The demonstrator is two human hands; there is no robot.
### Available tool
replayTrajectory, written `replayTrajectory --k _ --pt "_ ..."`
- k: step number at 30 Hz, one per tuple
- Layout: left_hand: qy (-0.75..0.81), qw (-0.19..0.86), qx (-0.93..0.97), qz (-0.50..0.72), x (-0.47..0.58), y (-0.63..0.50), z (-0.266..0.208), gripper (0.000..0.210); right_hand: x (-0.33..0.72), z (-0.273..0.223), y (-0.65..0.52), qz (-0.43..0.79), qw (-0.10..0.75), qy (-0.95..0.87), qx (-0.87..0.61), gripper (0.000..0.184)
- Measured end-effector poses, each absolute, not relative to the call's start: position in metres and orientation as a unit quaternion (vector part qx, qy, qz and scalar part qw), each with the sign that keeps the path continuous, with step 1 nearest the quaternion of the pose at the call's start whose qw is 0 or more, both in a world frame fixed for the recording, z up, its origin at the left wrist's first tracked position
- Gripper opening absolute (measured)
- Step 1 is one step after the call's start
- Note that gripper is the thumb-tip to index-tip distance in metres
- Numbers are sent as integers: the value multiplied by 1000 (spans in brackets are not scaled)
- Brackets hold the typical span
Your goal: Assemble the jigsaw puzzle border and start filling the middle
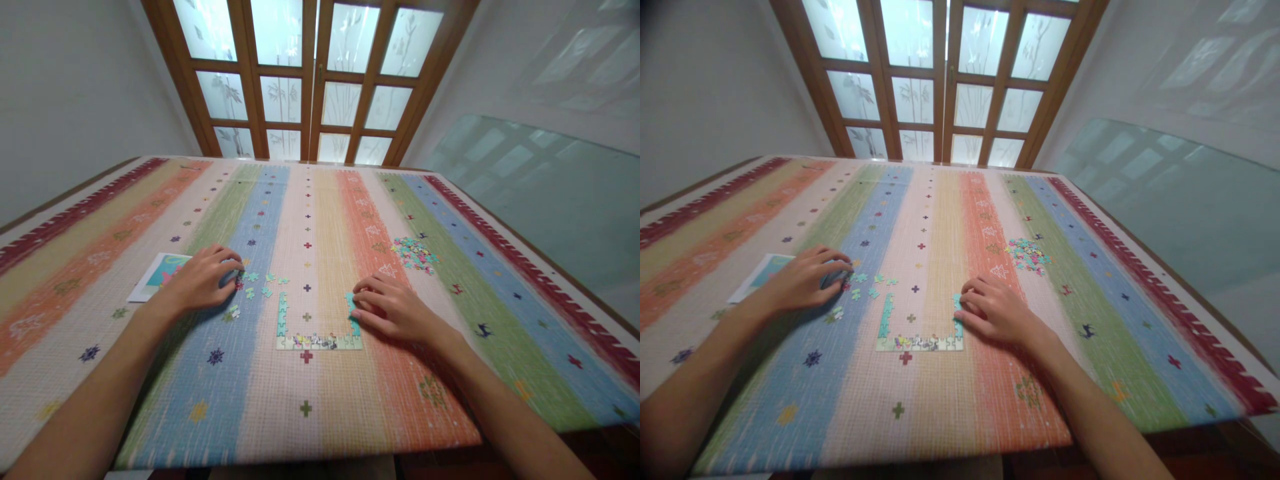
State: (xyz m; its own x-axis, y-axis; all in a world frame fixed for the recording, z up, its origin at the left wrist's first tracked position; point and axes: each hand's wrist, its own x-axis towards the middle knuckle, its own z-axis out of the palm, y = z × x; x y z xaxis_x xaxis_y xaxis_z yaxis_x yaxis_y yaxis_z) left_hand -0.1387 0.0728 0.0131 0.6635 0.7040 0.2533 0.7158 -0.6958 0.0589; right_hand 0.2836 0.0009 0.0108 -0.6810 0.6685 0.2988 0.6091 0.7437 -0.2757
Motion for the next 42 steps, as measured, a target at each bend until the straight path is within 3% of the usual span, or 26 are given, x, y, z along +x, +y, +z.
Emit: replayTrajectory --k 28,42 --pt "-378 10 -903 -203 -102 60 -4 33 283 10 2 73 197 -915 -344 27" --pt "-408 -38 -879 -245 -91 57 -15 25 284 8 3 65 188 -917 -345 27"
